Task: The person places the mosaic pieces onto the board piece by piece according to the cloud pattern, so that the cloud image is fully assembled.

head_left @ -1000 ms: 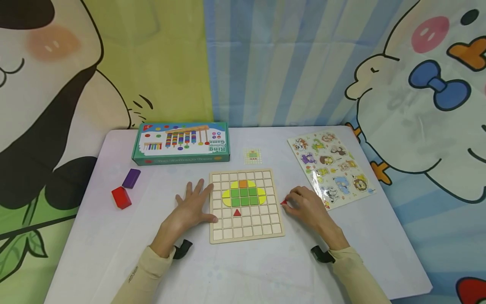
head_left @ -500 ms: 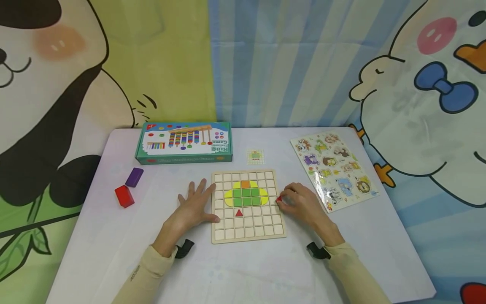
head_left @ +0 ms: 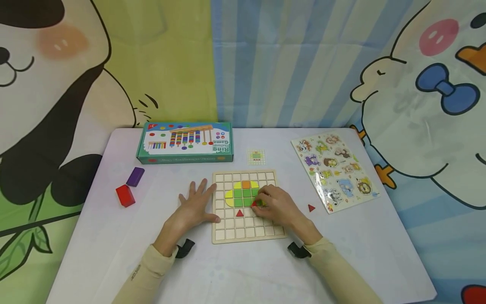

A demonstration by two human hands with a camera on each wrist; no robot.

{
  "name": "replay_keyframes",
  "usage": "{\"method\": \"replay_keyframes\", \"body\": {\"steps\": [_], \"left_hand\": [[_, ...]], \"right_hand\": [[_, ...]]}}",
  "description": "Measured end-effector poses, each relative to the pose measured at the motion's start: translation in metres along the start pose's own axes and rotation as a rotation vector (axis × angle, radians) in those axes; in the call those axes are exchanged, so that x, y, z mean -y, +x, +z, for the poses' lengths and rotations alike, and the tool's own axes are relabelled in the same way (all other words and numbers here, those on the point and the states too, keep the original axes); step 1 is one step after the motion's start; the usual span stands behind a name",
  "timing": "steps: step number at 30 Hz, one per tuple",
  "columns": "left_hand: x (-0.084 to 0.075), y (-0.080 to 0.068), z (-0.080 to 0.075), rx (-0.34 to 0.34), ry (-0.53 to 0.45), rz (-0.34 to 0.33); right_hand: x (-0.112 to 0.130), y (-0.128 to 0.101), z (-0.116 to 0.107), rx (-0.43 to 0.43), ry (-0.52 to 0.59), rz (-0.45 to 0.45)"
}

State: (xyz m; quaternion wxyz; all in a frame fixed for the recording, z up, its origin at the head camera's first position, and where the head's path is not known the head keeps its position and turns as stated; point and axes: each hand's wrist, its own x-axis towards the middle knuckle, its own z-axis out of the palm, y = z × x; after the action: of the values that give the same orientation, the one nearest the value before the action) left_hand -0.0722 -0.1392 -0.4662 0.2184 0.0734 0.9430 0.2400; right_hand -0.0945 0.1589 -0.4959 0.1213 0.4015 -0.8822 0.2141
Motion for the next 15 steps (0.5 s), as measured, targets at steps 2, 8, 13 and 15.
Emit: {"method": "replay_keyframes", "body": {"steps": [2,8,13,15], "left_hand": [[0.000,0.000,0.001,0.000,0.003,0.001],[0.000,0.001,-0.001,0.002,0.010,0.003],[0.000,0.001,0.000,0.003,0.008,0.000],[0.000,0.001,0.000,0.003,0.006,-0.001]], "right_hand": [[0.004,0.003,0.002,0.012,0.005,-0.015],[0.011,0.004,0.007,0.059,-0.008,-0.016],[0.012,0.001,0.010,0.060,0.004,-0.037],[0.013,0.001,0.010,0.063,0.014,-0.038]]}}
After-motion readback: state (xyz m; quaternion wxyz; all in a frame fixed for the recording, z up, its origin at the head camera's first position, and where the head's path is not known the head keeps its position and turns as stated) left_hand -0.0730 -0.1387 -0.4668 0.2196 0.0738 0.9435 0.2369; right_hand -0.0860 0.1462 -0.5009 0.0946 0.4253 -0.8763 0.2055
